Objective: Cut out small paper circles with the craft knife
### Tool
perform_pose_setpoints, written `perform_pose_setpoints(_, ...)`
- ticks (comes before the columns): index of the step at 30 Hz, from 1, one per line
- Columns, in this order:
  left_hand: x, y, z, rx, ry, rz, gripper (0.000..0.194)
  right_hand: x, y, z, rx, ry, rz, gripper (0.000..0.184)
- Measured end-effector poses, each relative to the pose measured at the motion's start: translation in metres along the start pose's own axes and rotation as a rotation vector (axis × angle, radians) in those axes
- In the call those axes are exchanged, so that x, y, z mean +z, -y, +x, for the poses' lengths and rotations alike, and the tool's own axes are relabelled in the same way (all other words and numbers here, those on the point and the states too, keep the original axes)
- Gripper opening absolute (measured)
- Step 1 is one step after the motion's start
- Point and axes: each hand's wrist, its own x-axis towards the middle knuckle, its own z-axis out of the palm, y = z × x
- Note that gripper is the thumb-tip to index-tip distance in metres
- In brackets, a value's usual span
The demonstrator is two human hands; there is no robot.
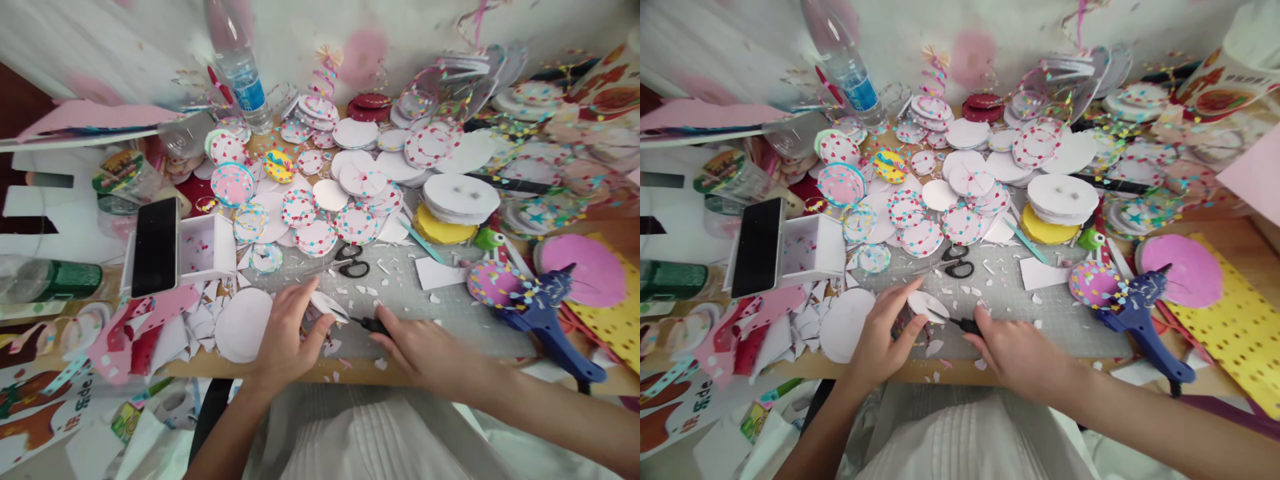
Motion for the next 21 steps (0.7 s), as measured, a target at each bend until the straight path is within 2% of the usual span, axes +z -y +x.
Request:
perform_pose_setpoints(4, 0.006, -0.008, 0.000, 0.015, 0.014, 0.029, 0.043, -0.032, -0.015, -0.018, -0.043, 0.050, 0.029, 0.030)
perform_pose_setpoints(7, 0.014, -0.016, -0.004, 0.082, 0.016, 0.040, 0.043, -0.051, -0.022, -0.031, -0.108, 0.031, -0.073, 0.029)
perform_pose_setpoints(9, 0.019, -0.020, -0.008, 0.100, -0.001, 0.080, 0.048, -0.056, -0.019, -0.034, -0.135, -0.006, -0.177, 0.027)
perform_pose_setpoints(13, 0.027, -0.025, -0.014, 0.067, 0.021, 0.139, 0.056, -0.051, -0.002, -0.030, -0.154, -0.057, -0.337, 0.019)
perform_pose_setpoints(18, 0.033, -0.020, -0.015, 0.013, -0.011, 0.166, 0.052, -0.035, 0.015, -0.030, -0.209, -0.238, -0.469, 0.031)
perform_pose_setpoints(21, 0.033, -0.016, -0.014, 0.034, -0.026, 0.162, 0.051, -0.028, 0.016, -0.032, -0.199, -0.254, -0.478, 0.032)
